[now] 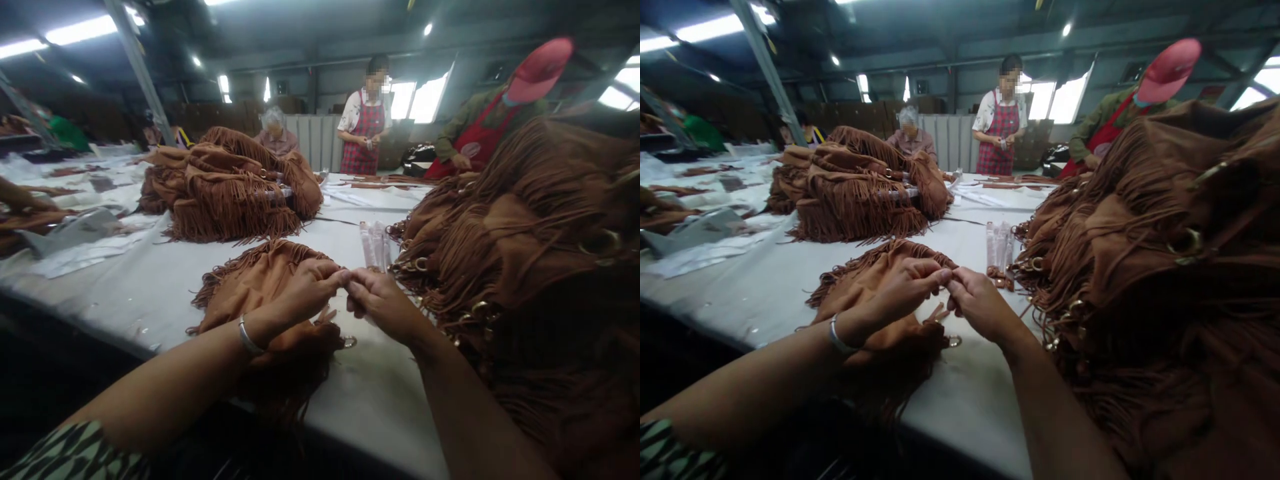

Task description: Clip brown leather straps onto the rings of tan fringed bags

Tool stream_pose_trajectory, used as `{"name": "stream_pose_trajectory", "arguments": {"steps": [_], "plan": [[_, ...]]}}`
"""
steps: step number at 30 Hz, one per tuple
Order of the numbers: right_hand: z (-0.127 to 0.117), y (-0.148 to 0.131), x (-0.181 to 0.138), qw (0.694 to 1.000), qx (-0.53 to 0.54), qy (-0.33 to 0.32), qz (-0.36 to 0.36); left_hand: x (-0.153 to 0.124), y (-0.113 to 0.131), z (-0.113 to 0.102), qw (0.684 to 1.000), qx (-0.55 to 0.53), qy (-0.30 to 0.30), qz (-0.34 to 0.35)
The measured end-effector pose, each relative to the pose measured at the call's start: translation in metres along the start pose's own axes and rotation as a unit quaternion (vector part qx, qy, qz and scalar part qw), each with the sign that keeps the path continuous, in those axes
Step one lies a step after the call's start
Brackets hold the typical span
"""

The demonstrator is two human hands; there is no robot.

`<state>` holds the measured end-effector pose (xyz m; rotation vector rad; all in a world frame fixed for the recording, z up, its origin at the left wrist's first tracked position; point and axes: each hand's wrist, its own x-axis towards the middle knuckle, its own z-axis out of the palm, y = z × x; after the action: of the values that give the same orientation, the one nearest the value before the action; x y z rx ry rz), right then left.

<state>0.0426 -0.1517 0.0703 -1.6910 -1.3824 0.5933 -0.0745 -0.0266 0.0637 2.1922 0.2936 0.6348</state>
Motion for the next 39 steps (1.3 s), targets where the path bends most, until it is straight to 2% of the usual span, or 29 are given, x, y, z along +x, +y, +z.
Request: {"name": "stream_pose_trajectory", "arguments": {"steps": [1, 3, 5, 7, 9, 14, 21, 26, 30, 35, 39], "plan": [[0.002, 0.003, 0.002, 1.0, 0.006, 0.005, 0.017, -0.006, 0.002, 0.001, 0.996, 0.084, 0.021, 0.029], [0.002, 0.017, 0.005, 0.998, -0.002, 0.035, 0.044, -0.023, 0.007, 0.005, 0.964, 0.251, 0.027, 0.084], [0.002, 0.034, 0.004, 0.995, -0.031, 0.064, 0.066, -0.043, 0.007, 0.011, 0.923, 0.362, -0.047, 0.124], [0.003, 0.05, 0.002, 0.993, -0.045, 0.071, 0.077, -0.056, 0.002, 0.02, 0.89, 0.41, -0.137, 0.144], [0.006, 0.06, 0.001, 0.995, -0.036, 0.057, 0.077, -0.059, -0.011, 0.028, 0.878, 0.424, -0.178, 0.132], [0.009, 0.065, -0.002, 0.993, 0.038, 0.05, 0.102, -0.032, -0.05, 0.03, 0.926, 0.325, -0.193, 0.003], [0.011, 0.064, -0.001, 0.977, 0.116, 0.035, 0.178, -0.02, -0.066, 0.024, 0.963, 0.203, -0.178, -0.015], [0.02, 0.064, 0.0, 0.965, 0.145, 0.078, 0.206, -0.018, -0.07, 0.019, 0.972, 0.099, -0.205, -0.053], [0.026, 0.059, 0.001, 0.956, 0.191, 0.041, 0.22, -0.017, -0.071, 0.014, 0.969, 0.004, -0.237, -0.066], [0.031, 0.053, 0.003, 0.936, 0.262, 0.027, 0.234, -0.016, -0.07, 0.011, 0.975, 0.017, -0.213, -0.062], [0.037, 0.051, 0.004, 0.923, 0.291, 0.011, 0.25, -0.015, -0.069, 0.009, 0.973, 0.018, -0.22, -0.071]]}}
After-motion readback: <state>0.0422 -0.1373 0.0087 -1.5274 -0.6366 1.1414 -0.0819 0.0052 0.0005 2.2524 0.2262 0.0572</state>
